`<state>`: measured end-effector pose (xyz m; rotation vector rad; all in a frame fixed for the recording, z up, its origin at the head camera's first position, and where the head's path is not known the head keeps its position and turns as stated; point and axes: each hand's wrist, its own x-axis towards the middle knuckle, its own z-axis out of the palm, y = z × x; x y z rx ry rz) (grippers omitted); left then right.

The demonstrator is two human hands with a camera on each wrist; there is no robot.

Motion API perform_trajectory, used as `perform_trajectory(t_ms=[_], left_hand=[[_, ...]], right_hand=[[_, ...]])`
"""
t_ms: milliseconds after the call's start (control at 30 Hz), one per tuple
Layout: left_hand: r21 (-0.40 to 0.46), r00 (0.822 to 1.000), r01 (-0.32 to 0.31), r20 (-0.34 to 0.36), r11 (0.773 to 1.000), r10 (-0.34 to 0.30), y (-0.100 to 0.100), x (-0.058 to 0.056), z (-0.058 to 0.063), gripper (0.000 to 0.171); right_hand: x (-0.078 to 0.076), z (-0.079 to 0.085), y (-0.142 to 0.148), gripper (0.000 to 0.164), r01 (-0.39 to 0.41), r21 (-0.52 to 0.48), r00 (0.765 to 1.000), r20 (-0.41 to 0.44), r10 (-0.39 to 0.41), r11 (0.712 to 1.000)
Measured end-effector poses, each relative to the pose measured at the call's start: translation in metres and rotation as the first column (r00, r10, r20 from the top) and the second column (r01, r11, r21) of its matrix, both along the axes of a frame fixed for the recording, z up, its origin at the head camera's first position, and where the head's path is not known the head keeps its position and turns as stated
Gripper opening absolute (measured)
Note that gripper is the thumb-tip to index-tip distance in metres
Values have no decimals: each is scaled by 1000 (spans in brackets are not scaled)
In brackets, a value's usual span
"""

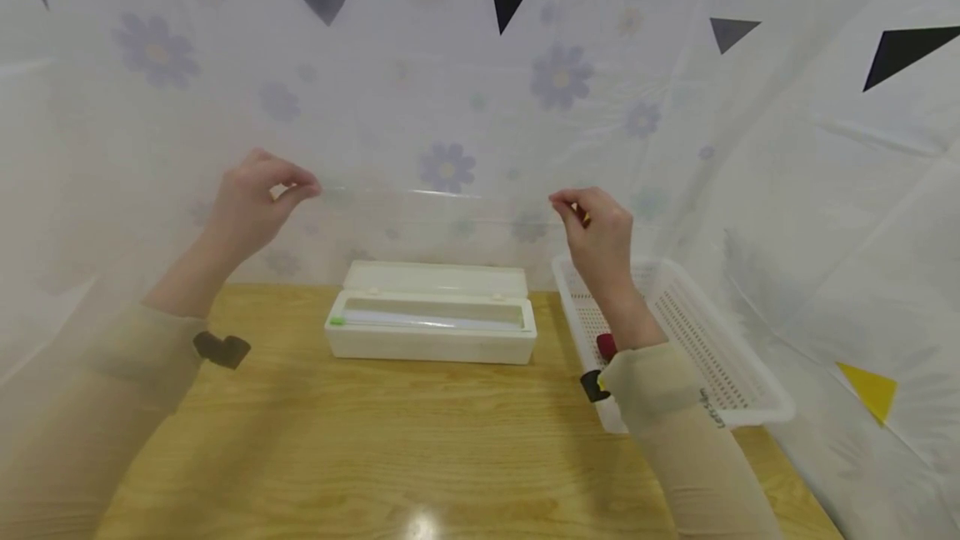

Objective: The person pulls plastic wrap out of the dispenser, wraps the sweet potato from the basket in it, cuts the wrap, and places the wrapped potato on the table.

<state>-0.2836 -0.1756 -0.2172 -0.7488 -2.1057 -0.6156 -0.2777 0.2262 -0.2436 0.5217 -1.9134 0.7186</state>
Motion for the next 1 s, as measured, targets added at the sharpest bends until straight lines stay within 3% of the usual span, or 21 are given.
perform_trajectory(t_ms=[1000], left_hand=[[42, 998, 21, -57, 999, -18, 3, 3, 10, 11]], right_hand=[[1, 14, -3, 9, -40, -17, 998, -46, 39, 999]])
